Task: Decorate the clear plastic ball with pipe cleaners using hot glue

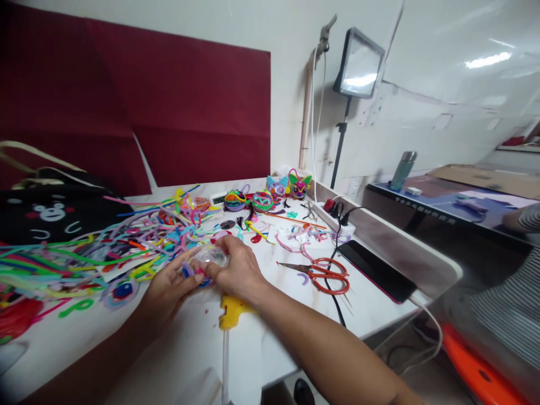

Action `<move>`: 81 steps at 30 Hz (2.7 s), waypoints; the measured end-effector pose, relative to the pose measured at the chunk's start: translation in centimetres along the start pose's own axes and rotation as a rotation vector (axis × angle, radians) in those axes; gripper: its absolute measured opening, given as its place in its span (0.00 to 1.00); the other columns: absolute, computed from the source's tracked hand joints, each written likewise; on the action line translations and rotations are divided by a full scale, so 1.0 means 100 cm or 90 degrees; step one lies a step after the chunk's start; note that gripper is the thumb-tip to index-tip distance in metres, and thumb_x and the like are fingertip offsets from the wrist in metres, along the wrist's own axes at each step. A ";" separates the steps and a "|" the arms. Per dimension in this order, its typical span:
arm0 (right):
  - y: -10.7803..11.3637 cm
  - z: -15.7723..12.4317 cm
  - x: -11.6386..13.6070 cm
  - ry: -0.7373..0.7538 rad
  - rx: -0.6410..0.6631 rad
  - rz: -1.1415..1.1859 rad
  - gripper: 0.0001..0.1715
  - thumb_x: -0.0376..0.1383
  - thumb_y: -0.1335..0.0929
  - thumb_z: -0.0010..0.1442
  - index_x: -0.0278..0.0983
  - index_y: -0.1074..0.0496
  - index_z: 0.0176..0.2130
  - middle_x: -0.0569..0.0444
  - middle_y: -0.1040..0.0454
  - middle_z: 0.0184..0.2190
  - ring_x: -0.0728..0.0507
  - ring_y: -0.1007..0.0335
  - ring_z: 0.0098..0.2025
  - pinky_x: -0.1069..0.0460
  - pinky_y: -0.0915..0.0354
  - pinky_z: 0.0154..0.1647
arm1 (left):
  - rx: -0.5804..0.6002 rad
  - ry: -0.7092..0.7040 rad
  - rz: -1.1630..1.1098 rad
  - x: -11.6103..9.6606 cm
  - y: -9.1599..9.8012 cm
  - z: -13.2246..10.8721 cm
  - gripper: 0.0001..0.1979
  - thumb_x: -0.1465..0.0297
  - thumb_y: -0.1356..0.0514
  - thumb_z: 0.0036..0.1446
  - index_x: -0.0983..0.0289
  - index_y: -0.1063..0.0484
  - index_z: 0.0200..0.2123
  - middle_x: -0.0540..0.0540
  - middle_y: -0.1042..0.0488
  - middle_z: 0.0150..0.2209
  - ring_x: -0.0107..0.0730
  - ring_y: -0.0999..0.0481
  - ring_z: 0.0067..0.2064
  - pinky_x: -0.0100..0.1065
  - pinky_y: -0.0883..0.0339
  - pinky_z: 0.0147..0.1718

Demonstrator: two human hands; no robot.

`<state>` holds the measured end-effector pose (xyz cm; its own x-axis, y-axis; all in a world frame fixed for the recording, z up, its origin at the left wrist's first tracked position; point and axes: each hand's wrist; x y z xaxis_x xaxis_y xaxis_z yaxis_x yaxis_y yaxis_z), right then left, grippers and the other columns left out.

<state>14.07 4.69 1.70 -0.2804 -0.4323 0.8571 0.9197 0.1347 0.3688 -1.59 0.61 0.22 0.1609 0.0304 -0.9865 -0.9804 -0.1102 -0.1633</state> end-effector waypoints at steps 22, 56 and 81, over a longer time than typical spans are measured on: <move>0.000 0.001 -0.003 -0.045 -0.004 0.076 0.22 0.36 0.26 0.45 0.38 0.30 0.42 0.55 0.25 0.39 0.44 0.30 0.41 0.48 0.36 0.44 | -0.003 0.001 0.009 0.001 -0.001 -0.001 0.45 0.64 0.27 0.39 0.65 0.39 0.61 0.58 0.25 0.47 0.47 0.27 0.52 0.37 0.32 0.49; 0.008 0.012 -0.008 -0.081 0.080 0.194 0.18 0.45 0.30 0.56 0.36 0.27 0.41 0.52 0.24 0.40 0.45 0.28 0.42 0.50 0.33 0.45 | 0.057 0.049 -0.145 -0.003 -0.004 0.001 0.28 0.72 0.33 0.49 0.62 0.31 0.55 0.60 0.23 0.51 0.46 0.22 0.49 0.43 0.25 0.46; 0.011 0.010 -0.020 0.299 0.113 -0.077 0.46 0.37 0.24 0.48 0.38 0.41 0.62 0.44 0.34 0.56 0.39 0.37 0.59 0.45 0.40 0.60 | 0.121 0.117 -0.273 -0.016 -0.006 -0.002 0.23 0.65 0.42 0.58 0.64 0.31 0.56 0.61 0.26 0.55 0.49 0.26 0.53 0.47 0.29 0.48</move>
<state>15.39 6.60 0.77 -0.1912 -0.8025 0.5652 0.8161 0.1900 0.5458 -1.27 0.39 1.92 0.5545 -0.1443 -0.8196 -0.8222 0.0569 -0.5663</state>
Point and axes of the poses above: each hand's wrist, its own z-axis towards the middle knuckle, its own y-axis out of the back of the hand, x = y × z
